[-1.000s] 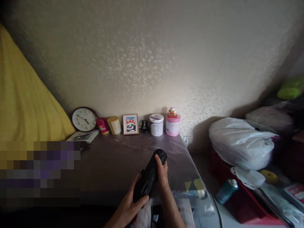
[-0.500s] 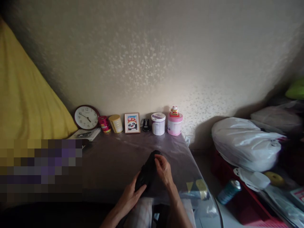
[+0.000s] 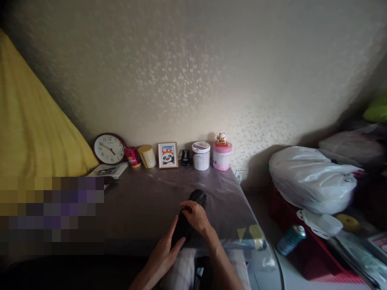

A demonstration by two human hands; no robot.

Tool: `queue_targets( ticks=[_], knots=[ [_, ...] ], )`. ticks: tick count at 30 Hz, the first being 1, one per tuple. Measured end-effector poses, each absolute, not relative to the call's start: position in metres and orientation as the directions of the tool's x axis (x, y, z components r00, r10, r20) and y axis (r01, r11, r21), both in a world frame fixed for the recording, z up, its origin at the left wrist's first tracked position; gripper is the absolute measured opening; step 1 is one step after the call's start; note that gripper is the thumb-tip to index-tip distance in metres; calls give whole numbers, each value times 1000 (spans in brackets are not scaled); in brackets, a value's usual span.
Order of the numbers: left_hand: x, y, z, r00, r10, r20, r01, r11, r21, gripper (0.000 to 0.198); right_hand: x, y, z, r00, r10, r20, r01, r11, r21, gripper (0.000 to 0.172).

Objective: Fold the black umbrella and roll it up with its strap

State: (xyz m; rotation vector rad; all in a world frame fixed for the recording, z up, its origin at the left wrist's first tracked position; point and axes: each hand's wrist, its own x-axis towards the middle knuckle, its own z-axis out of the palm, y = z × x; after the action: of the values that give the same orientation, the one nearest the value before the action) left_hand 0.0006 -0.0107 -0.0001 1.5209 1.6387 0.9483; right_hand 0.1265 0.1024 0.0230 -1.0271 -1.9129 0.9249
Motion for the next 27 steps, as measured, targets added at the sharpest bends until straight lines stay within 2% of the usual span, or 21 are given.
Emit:
queue_targets(
  ticks=[4,6,10,12,14,16,18,21,24,27],
  knots=[
    [-2,-8,1,-53,999,11,477,16,879,59,131,100,27,-355,909,217,108,271,-957,22],
    [-3,-8,5,-70,997,-36,415,62,908,63,141,97,32,-318,930,185,21,202,-979,22],
    [-1,-12,17,-81,953,-292,258,303,918,75,170,91,34,-242,961,137,32,149,-988,26],
    [1,-13,20,-84,941,-327,238,337,911,77,182,90,28,-183,974,135,102,155,-983,29],
    [3,-14,19,-92,940,-329,259,341,904,76,188,89,22,-112,977,180,191,199,-961,28],
    [3,-13,16,-91,942,-322,283,334,899,74,186,88,19,-117,954,275,272,297,-915,24],
    [3,-13,13,-79,955,-286,289,296,910,71,178,86,20,-232,894,383,313,441,-841,24],
    [0,-15,14,-38,966,-255,275,256,927,73,164,82,25,-418,783,461,332,604,-725,35],
    [-1,-17,23,7,962,-273,273,260,926,85,159,80,26,-477,738,477,368,661,-654,45],
    [-2,-19,29,24,957,-290,276,272,922,90,167,81,19,-462,741,487,428,667,-610,45]
  ],
)
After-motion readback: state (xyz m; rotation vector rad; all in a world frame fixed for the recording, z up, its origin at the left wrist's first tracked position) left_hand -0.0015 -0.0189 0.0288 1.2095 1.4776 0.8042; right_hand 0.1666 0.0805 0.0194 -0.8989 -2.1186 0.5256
